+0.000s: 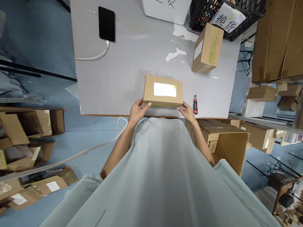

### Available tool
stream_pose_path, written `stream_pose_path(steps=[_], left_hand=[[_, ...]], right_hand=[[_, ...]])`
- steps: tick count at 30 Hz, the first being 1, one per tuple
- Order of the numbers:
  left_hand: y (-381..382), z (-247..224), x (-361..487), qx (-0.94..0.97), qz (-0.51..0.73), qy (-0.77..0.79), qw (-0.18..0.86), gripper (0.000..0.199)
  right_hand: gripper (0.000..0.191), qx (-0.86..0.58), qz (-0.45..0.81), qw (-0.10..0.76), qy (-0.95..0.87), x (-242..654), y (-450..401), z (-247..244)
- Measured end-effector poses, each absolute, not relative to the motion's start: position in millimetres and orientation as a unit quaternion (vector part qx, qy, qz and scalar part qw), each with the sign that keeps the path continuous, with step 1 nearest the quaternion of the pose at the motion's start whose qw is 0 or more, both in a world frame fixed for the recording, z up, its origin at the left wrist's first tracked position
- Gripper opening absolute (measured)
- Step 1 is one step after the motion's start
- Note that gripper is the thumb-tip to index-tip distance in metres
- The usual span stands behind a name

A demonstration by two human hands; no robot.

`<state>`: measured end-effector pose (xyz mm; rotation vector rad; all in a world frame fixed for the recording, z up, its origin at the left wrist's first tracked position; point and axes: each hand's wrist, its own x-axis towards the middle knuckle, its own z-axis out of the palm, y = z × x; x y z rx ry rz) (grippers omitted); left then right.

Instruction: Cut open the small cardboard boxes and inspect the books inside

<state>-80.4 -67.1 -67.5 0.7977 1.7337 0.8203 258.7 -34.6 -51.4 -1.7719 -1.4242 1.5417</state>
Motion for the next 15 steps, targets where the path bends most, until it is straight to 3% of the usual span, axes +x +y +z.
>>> stream_pose_path(steps=[6,10,15], left_hand=[[-45,-42,-95,0.396,0.343,0.739,0.422,0.044],[-37,-32,-96,0.410,0.300,0.765,0.396,0.044],[-40,-34,-91,0.411,0.234,0.784,0.403,0.045]], right_hand=[[0.067,-0.626,0.502,0.249,-0.542,254,-9,-38],[0.054,-0.659,0.453,0.248,-0.546,245,0,-43],[0.052,-0.679,0.443,0.226,-0.540,238,-3,-58]])
